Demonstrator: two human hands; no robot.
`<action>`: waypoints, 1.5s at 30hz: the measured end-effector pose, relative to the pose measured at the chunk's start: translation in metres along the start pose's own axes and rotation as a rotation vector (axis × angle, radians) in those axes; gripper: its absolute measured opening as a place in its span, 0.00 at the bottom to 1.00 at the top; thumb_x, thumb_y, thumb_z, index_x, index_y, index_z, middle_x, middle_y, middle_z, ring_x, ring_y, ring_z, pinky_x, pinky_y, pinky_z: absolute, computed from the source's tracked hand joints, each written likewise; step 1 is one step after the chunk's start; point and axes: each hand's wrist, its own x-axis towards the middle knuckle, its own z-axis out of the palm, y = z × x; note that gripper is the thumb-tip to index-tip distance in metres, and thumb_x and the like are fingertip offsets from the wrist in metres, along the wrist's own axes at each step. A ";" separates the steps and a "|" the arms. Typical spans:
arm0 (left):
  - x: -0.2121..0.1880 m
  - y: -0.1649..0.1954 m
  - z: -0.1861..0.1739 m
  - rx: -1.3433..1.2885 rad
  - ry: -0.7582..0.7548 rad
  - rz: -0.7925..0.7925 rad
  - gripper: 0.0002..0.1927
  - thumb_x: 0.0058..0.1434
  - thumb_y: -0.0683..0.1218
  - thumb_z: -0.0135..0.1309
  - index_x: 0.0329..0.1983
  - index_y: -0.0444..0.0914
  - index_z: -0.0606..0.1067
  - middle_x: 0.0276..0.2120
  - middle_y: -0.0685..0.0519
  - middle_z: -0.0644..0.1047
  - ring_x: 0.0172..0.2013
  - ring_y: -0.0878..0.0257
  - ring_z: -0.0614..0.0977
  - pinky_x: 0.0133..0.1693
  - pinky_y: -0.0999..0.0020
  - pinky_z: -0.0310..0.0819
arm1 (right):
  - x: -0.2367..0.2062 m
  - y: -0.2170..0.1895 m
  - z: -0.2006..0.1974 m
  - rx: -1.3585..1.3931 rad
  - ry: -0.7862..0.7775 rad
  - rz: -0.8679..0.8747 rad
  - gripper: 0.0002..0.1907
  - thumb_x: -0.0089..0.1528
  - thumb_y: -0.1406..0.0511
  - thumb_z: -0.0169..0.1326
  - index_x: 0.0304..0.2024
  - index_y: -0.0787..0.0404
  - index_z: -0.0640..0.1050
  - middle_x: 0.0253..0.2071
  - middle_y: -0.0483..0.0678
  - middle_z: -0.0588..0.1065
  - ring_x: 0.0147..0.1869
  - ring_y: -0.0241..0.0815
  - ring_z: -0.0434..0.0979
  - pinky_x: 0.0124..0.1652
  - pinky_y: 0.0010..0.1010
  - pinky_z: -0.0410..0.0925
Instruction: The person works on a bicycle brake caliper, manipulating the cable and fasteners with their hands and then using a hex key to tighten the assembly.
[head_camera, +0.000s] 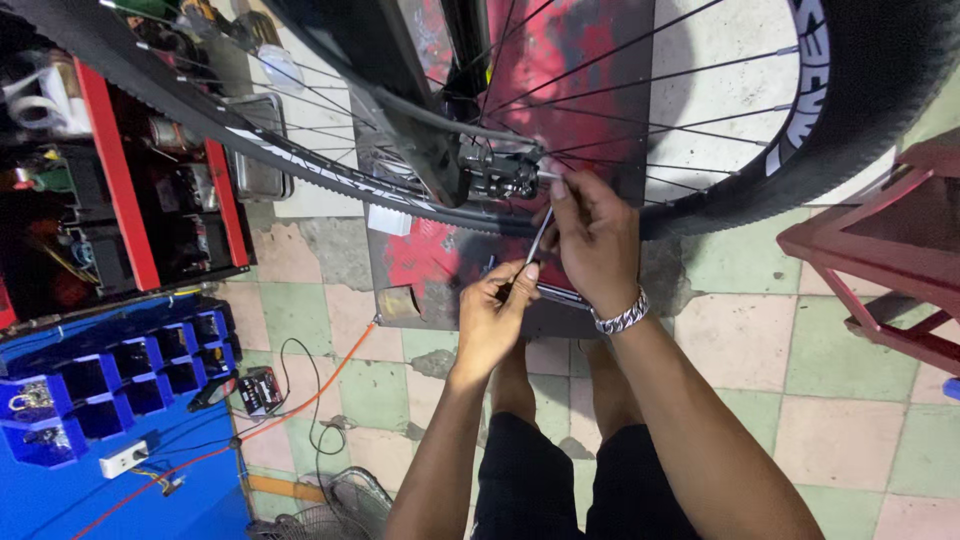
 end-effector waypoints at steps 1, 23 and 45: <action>0.001 -0.001 0.000 0.011 0.000 -0.011 0.18 0.69 0.54 0.55 0.45 0.35 0.82 0.24 0.58 0.79 0.27 0.74 0.76 0.32 0.76 0.71 | 0.000 0.001 0.000 -0.003 -0.001 0.002 0.12 0.72 0.64 0.50 0.51 0.66 0.78 0.27 0.46 0.79 0.25 0.29 0.75 0.25 0.21 0.69; 0.026 0.012 0.022 -0.507 -0.044 -0.024 0.17 0.65 0.47 0.58 0.56 0.37 0.77 0.35 0.57 0.79 0.33 0.73 0.78 0.34 0.77 0.70 | -0.010 0.021 -0.028 0.468 0.240 -0.058 0.08 0.74 0.67 0.50 0.52 0.66 0.73 0.41 0.50 0.80 0.40 0.44 0.85 0.40 0.32 0.79; 0.064 0.044 0.073 -0.644 0.224 0.059 0.16 0.70 0.51 0.57 0.37 0.33 0.82 0.24 0.56 0.78 0.23 0.73 0.72 0.26 0.77 0.62 | -0.019 0.031 -0.078 0.003 0.155 -0.068 0.12 0.73 0.68 0.52 0.55 0.71 0.78 0.40 0.51 0.80 0.41 0.38 0.82 0.40 0.28 0.76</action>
